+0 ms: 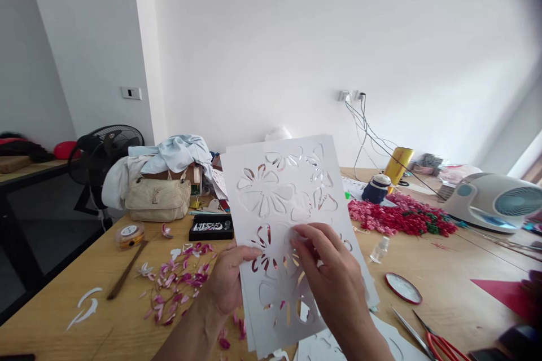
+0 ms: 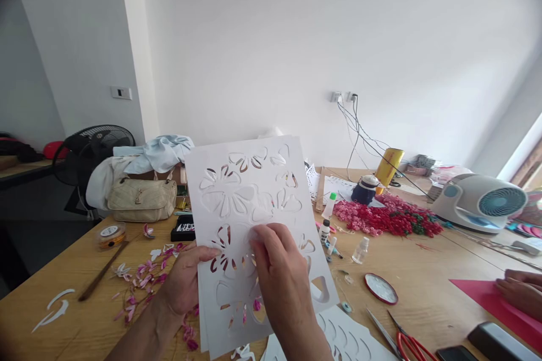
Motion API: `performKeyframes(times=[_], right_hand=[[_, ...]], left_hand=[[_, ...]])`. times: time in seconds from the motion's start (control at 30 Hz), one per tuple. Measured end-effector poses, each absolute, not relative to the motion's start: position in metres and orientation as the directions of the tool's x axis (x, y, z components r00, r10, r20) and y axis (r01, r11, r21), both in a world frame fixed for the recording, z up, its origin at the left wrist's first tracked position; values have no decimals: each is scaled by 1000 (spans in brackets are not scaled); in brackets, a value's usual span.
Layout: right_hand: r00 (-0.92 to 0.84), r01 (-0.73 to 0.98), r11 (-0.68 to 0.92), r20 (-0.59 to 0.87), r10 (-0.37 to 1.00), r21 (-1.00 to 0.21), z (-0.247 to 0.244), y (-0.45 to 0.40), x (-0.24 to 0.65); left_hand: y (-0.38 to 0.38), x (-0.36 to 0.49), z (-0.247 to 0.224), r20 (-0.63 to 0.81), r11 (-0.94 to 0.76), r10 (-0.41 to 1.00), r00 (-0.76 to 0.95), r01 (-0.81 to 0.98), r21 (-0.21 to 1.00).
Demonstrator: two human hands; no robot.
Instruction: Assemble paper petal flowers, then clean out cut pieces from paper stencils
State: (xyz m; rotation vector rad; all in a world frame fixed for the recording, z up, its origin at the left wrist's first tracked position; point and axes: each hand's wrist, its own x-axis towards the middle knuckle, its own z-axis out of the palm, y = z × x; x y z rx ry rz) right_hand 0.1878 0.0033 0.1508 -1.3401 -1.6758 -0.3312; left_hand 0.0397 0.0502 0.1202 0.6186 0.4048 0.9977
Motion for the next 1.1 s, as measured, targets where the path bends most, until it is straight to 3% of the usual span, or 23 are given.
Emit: performKeyframes(times=[0.2,0.5,0.67,1.1], right_hand=[[41,829,397,749,661,-395,150,4,186],[40,786,389,668,743,-480,151,3,186],[54,790,362,645,763,-495,153,-1,187],[201,746,350,692,693,-567,137,8,178]], left_hand=[[50,37,118,-12,504,785,619,-629,592],[51,37,115,25,483,784,620,-635,603],[54,35,115,95,425,800,593,-670,608],[46,42,115,107,205,901,421,-628,750]])
